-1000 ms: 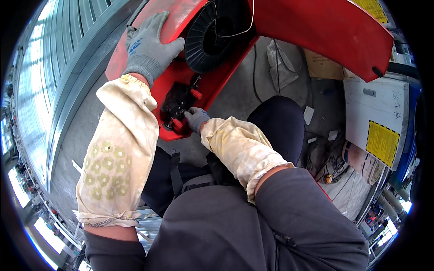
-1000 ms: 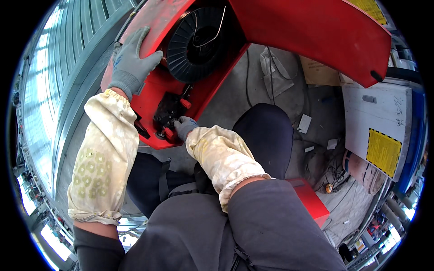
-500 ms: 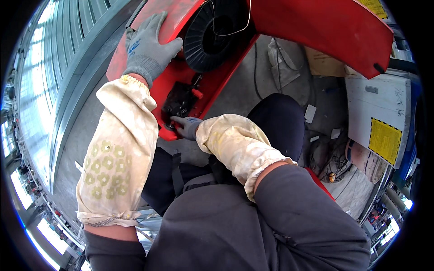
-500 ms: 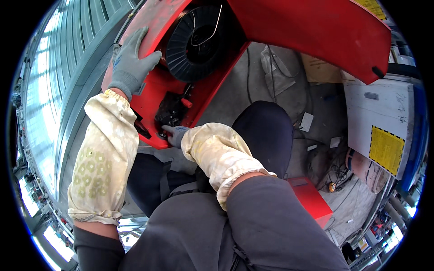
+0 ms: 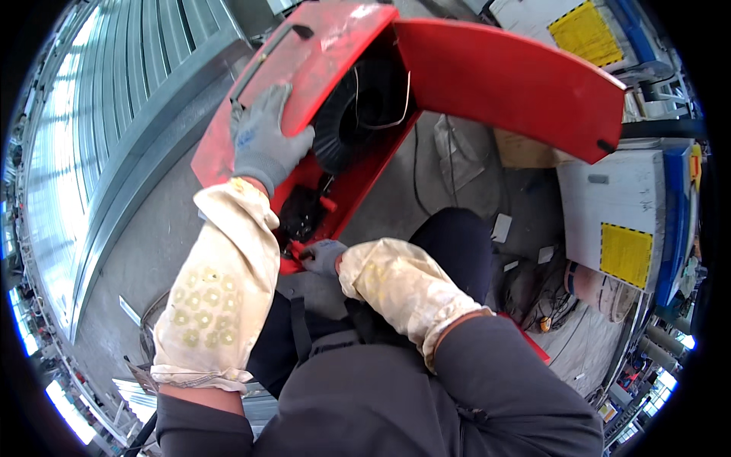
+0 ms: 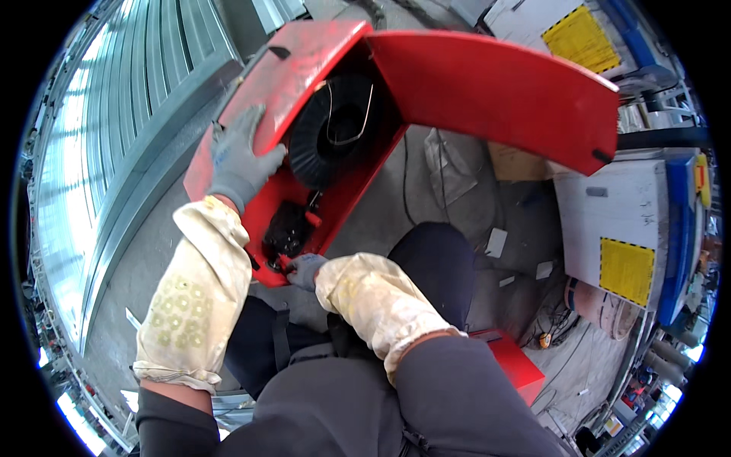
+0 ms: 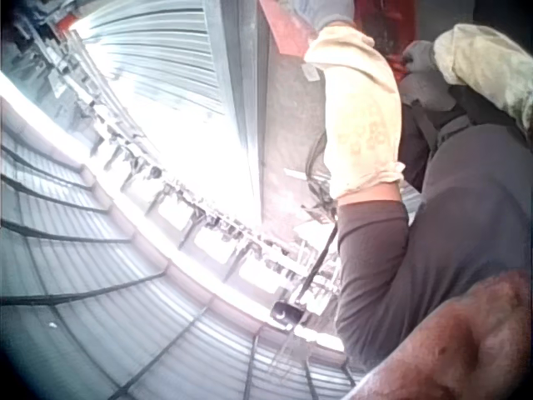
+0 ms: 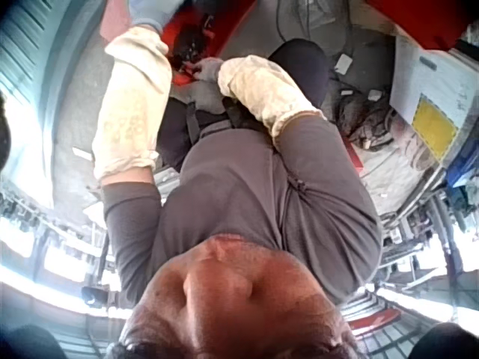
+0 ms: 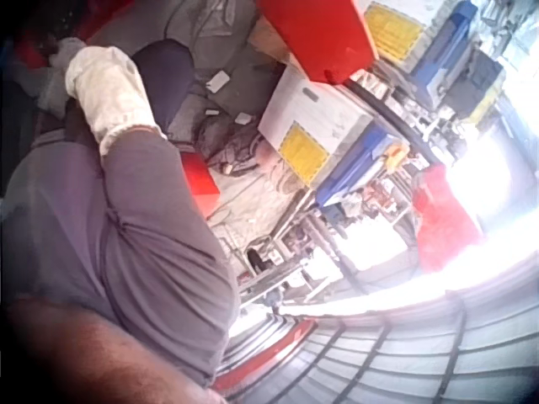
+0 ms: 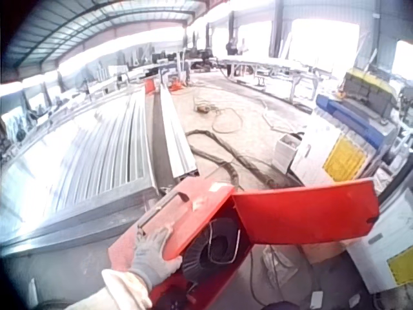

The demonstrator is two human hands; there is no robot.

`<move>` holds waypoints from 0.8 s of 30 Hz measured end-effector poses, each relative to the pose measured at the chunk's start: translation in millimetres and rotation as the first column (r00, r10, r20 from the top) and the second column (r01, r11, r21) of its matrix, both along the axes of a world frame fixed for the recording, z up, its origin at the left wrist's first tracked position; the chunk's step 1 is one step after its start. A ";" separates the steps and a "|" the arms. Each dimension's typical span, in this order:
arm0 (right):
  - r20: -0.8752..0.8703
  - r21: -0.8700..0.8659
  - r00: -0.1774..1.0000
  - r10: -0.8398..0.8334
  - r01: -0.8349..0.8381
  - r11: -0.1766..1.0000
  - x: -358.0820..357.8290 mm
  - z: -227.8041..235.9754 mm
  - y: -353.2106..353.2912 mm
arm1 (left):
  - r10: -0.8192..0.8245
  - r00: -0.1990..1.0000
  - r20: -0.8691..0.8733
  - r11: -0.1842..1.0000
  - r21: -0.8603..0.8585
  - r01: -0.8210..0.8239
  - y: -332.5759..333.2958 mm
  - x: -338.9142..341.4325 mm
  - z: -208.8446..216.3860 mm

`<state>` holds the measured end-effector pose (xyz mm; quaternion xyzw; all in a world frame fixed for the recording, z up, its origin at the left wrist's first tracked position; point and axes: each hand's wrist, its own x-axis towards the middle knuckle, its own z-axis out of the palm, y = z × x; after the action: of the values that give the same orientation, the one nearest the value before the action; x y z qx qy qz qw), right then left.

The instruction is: The person welds a metal frame using a handheld welding torch, then walks to a red welding machine to replace the wire spool. They open the machine, remove the old spool, insert a new copper wire spool, and thread the wire through the feed mechanism before closing the unit.

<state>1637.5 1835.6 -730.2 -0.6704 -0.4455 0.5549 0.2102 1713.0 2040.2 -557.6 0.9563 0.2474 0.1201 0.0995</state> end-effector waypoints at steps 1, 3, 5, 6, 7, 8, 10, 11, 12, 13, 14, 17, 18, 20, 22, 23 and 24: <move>-0.003 0.021 0.998 -0.063 0.063 0.998 6.1 6.2 -6.1 | -0.007 1.000 0.010 1.000 0.012 0.007 -3.7 4.4 3.9; -0.087 0.067 0.978 -0.190 0.196 0.978 14.5 39.3 -21.4 | -0.012 1.000 0.023 0.999 0.033 0.011 -5.3 5.8 4.4; -0.205 -0.099 0.920 -0.334 0.320 0.942 32.6 110.8 -39.9 | -0.045 0.999 0.016 0.999 0.027 0.045 -1.5 0.9 2.1; -0.151 0.005 0.910 -0.387 0.392 0.920 35.7 132.0 -54.6 | -0.029 0.997 -0.066 0.999 0.021 0.031 -1.1 1.3 2.9; -0.075 0.174 0.896 -0.439 0.445 0.878 35.6 143.4 -72.4 | -0.030 0.995 -0.098 0.999 0.009 0.031 -4.7 2.9 5.1; -0.051 0.069 0.887 -0.458 0.461 0.885 43.7 178.5 -82.9 | -0.012 0.988 -0.154 1.000 -0.022 0.009 -1.7 -0.8 5.3; -0.093 -0.056 0.853 -0.514 0.511 0.858 61.1 239.4 -106.7 | -0.029 0.957 -0.287 0.999 -0.053 0.015 5.0 -7.4 16.7; -0.201 -0.228 0.788 -0.582 0.540 0.810 72.6 265.6 -125.5 | -0.063 0.898 -0.436 0.992 -0.125 0.009 -0.5 2.0 40.5; -0.263 -0.377 0.647 -0.715 0.613 0.694 75.2 288.6 -140.6 | -0.092 0.849 -0.521 0.987 -0.159 0.010 -0.1 10.0 57.0; -0.300 -0.362 0.593 -0.748 0.654 0.664 77.6 299.6 -159.6 | -0.107 0.818 -0.565 0.974 -0.223 -0.027 1.1 14.3 68.5; -0.289 -0.362 0.567 -0.771 0.681 0.637 79.9 309.3 -175.4 | -0.119 0.802 -0.585 0.949 -0.304 -0.081 0.8 14.4 82.7; -0.295 -0.377 0.350 -0.889 0.812 0.445 80.7 343.4 -217.8 | -0.117 0.889 -0.443 0.905 -0.417 -0.089 -27.4 -9.3 101.7; -0.313 -0.396 0.245 -0.918 0.844 0.360 76.9 348.5 -226.6 | -0.107 0.961 -0.255 0.927 -0.375 0.004 -49.5 -25.8 99.8; -0.421 -0.485 -0.082 -0.903 0.862 0.147 63.7 360.8 -237.9 | -0.233 0.944 -0.234 0.594 -0.803 -0.053 -123.3 -0.1 215.8; -0.413 -0.654 -0.173 -0.894 0.739 0.159 68.7 386.5 -224.7 | -0.257 0.959 -0.116 0.574 -0.817 0.055 -176.0 -17.7 247.1; -0.455 -0.709 -0.247 -0.856 0.682 0.179 74.3 410.2 -214.9 | -0.276 0.959 -0.055 0.558 -0.822 0.113 -204.1 -24.5 260.3; -0.474 -0.763 -0.335 -0.814 0.618 0.189 77.4 434.1 -208.0 | -0.351 0.936 0.018 0.537 -0.815 0.217 -236.4 -13.7 318.9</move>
<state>1714.9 1627.6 -296.1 -0.3926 0.3304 0.5742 0.6379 1699.3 1803.7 -238.7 0.8395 0.1222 -0.0940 0.5211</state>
